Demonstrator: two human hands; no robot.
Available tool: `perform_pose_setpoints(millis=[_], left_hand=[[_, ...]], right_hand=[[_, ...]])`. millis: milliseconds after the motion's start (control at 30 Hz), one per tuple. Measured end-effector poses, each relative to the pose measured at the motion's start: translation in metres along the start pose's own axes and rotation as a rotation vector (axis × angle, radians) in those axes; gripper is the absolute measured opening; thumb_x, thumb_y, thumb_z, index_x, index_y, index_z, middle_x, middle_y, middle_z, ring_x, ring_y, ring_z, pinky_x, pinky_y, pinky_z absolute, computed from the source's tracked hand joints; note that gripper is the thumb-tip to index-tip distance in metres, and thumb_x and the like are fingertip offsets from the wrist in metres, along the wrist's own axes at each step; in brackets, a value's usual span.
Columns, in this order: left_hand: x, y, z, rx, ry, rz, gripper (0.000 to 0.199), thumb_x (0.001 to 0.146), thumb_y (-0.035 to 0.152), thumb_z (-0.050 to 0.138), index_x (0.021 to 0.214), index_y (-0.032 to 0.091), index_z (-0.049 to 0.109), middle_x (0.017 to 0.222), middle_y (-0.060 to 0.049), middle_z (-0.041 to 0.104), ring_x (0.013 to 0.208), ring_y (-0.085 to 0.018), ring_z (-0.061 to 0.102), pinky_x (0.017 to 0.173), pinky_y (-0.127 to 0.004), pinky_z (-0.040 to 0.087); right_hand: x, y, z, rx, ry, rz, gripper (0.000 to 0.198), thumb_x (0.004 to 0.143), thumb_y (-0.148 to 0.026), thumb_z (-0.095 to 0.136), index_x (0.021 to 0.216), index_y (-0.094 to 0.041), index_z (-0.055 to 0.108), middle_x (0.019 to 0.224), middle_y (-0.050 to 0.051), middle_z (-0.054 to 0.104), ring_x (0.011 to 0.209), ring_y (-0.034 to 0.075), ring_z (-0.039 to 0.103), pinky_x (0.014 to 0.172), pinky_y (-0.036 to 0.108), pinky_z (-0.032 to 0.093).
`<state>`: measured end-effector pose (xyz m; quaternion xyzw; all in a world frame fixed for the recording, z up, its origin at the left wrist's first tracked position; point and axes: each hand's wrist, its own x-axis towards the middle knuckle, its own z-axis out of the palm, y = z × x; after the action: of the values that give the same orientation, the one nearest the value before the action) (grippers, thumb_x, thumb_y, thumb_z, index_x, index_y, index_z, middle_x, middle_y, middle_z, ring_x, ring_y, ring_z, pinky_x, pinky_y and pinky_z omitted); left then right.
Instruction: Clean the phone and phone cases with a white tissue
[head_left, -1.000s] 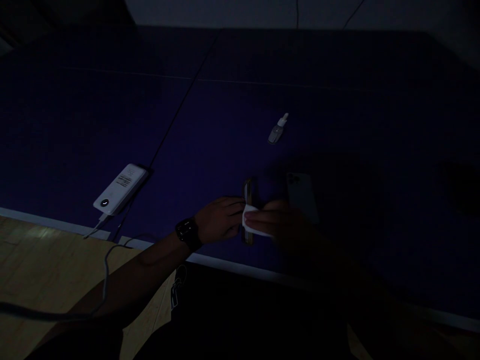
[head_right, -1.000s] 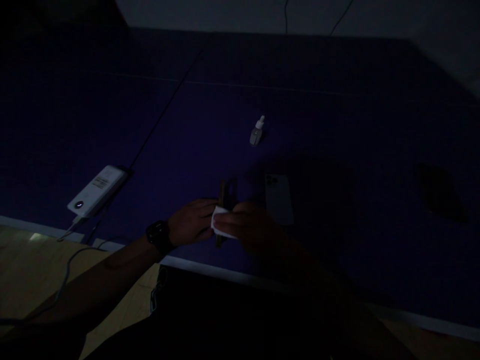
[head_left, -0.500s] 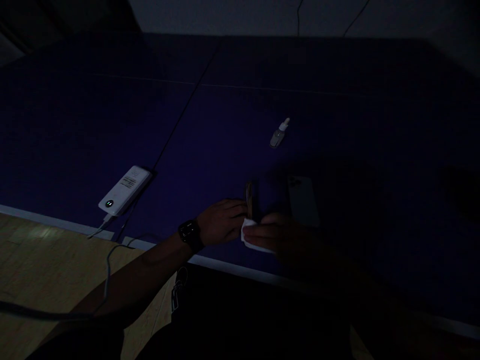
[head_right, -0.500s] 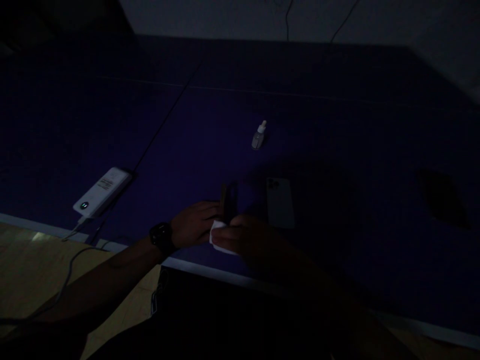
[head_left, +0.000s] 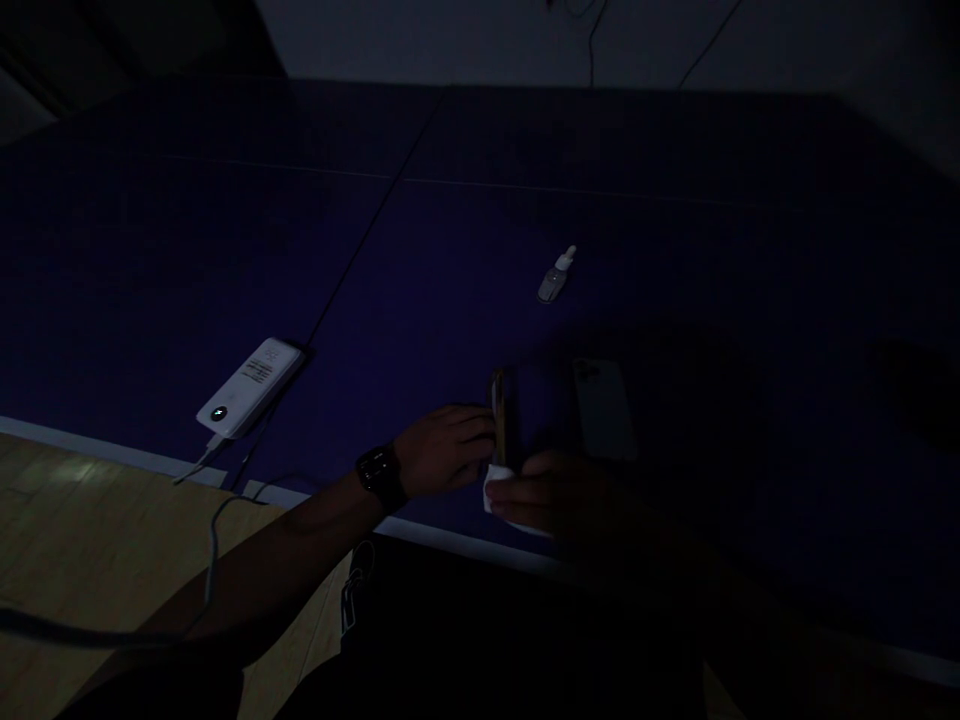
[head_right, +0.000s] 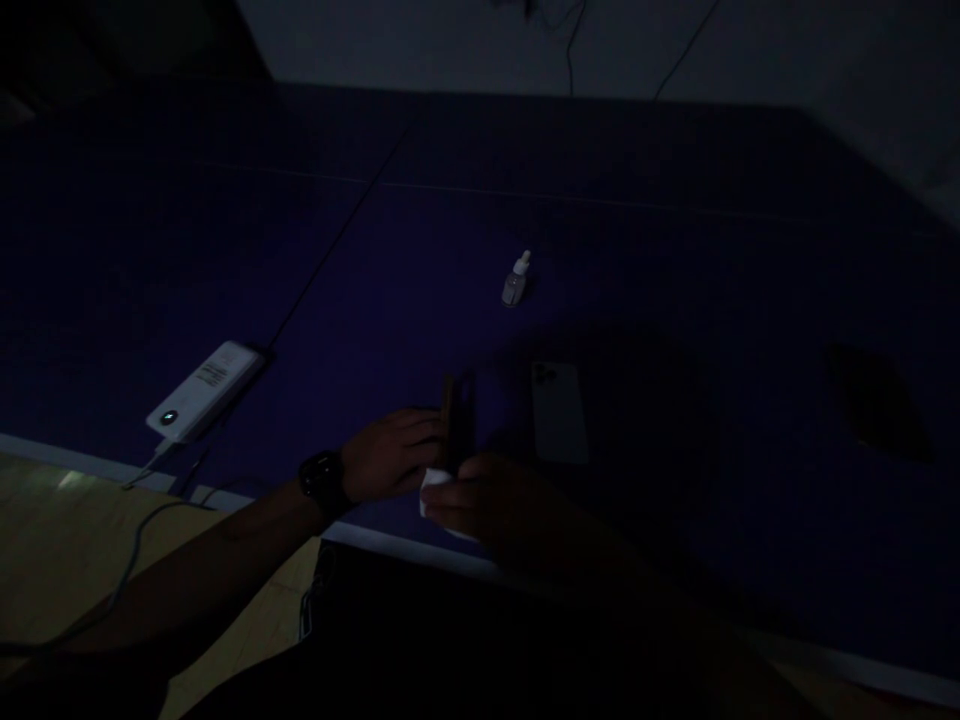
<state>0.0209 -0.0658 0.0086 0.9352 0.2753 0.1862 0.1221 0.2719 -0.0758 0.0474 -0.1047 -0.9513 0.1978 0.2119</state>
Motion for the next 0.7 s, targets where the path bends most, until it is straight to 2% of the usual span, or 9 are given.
perform_pose_setpoints(millis=[100,200,267,367,500,600,700], left_hand=[[0.0,0.001,0.001,0.005,0.027,-0.004,0.018,0.095,0.022,0.051,0.109,0.018,0.061,0.122,-0.011,0.064,0.127,-0.026,0.054,0.107,-0.042,0.047],[-0.002,0.0,0.003,0.023,0.05,-0.001,0.022,0.092,0.019,0.054,0.113,0.015,0.06,0.122,-0.013,0.064,0.126,-0.028,0.054,0.106,-0.043,0.048],[-0.003,-0.001,0.004,0.029,0.04,0.005,0.026,0.091,0.019,0.055,0.116,0.015,0.06,0.124,-0.013,0.063,0.125,-0.028,0.055,0.105,-0.044,0.048],[-0.002,-0.001,0.003,0.011,0.05,0.006,0.024,0.093,0.023,0.054,0.116,0.017,0.059,0.124,-0.012,0.064,0.126,-0.027,0.055,0.105,-0.044,0.049],[-0.001,0.0,0.0,0.0,0.021,0.003,0.014,0.094,0.018,0.05,0.103,0.018,0.061,0.123,-0.01,0.064,0.127,-0.025,0.055,0.106,-0.042,0.048],[0.0,0.001,0.0,0.002,0.036,0.0,0.015,0.094,0.019,0.051,0.104,0.018,0.061,0.12,-0.01,0.065,0.127,-0.025,0.054,0.106,-0.042,0.048],[-0.001,0.001,0.002,0.008,0.066,0.006,0.021,0.093,0.021,0.052,0.113,0.018,0.059,0.121,-0.011,0.065,0.128,-0.026,0.053,0.104,-0.043,0.049]], right_hand=[[0.006,0.006,0.0,-0.017,0.071,0.01,0.039,0.103,-0.011,0.035,0.13,-0.018,0.061,0.124,0.008,0.071,0.105,0.016,0.061,0.088,0.033,0.052],[0.018,0.027,0.0,-0.149,0.097,0.134,0.045,0.099,-0.005,0.033,0.135,-0.018,0.059,0.132,0.009,0.067,0.106,0.019,0.061,0.087,0.037,0.05],[0.022,0.034,0.0,-0.193,0.085,0.165,0.045,0.098,-0.005,0.036,0.134,-0.017,0.06,0.133,0.01,0.067,0.101,0.02,0.061,0.085,0.038,0.051],[0.013,0.022,0.002,-0.138,0.058,0.06,0.039,0.101,-0.01,0.04,0.132,-0.019,0.061,0.125,0.008,0.071,0.097,0.019,0.062,0.083,0.034,0.051],[-0.006,-0.004,0.005,-0.027,0.045,-0.041,0.037,0.104,-0.013,0.038,0.137,-0.017,0.055,0.124,0.008,0.071,0.107,0.015,0.061,0.088,0.03,0.051],[-0.004,0.0,0.006,-0.101,0.038,0.012,0.039,0.104,-0.014,0.037,0.139,-0.021,0.055,0.125,0.007,0.071,0.104,0.016,0.062,0.086,0.031,0.052],[0.009,0.018,0.006,-0.208,0.066,0.132,0.041,0.102,-0.01,0.038,0.139,-0.015,0.055,0.133,0.012,0.066,0.101,0.021,0.061,0.085,0.038,0.052]])
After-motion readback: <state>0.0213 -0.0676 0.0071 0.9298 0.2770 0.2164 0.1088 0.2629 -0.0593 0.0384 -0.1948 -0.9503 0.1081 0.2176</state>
